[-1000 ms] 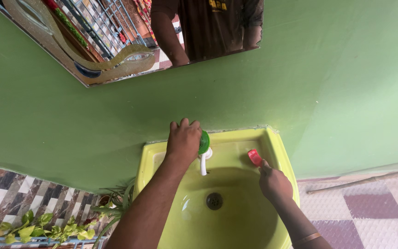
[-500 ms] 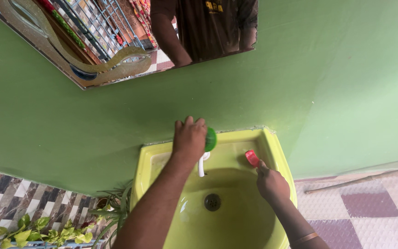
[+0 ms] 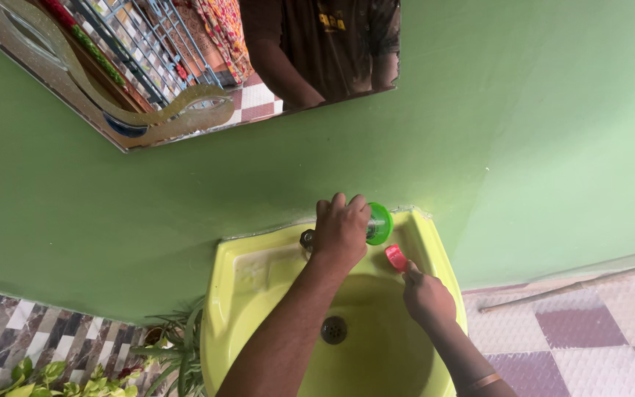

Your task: The person scrubs a yellow wall-mounted sink using a red brush and a green-capped cleaning powder. They repeatedly apply the powder and scrub the sink basin and faucet area.

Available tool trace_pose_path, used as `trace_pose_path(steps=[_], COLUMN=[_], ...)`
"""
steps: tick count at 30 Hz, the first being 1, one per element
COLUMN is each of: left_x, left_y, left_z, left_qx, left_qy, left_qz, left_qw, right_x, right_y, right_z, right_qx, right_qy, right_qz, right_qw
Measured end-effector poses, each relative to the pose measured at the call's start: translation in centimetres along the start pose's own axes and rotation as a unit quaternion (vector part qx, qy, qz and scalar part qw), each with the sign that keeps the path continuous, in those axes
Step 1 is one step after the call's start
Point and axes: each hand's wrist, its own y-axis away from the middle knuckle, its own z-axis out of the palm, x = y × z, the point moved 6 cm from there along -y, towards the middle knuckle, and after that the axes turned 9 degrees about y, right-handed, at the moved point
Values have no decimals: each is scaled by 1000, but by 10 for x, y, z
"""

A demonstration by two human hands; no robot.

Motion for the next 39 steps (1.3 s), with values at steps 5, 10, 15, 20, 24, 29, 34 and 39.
trace_pose_path(steps=[5, 10, 15, 20, 24, 29, 34, 39], left_x=[-1, -17, -35, -37, -23, -26, -56, -63], left_y=[5, 16, 33, 37, 30, 30, 40, 47], left_z=[-4, -7, -12, -11, 2, 15, -8, -27], left_qx=[7, 2, -18, -41, -37, -58, -63, -84], left_qy=[3, -1, -25, -25, -4, -14, -55, -54], left_qz=[4, -15, -47, -65, -44, -48, -86, -122], left_qw=[1000, 1000, 998, 997, 998, 997, 993, 987], right_x=[0, -2, -2, -2, -1, 1, 1, -2], right_y=[3, 3, 2, 1, 0, 2, 1, 1], right_z=[-4, -3, -3, -2, 0, 0, 1, 0], right_qx=[-9, -13, -3, -7, -5, -7, -8, -17], right_qy=[-3, -5, -4, 0, 1, 0, 1, 12], right_qz=[4, 9, 9, 8, 10, 10, 19, 11], right_qw=[1000, 1000, 1000, 1000, 1000, 1000, 1000, 1000])
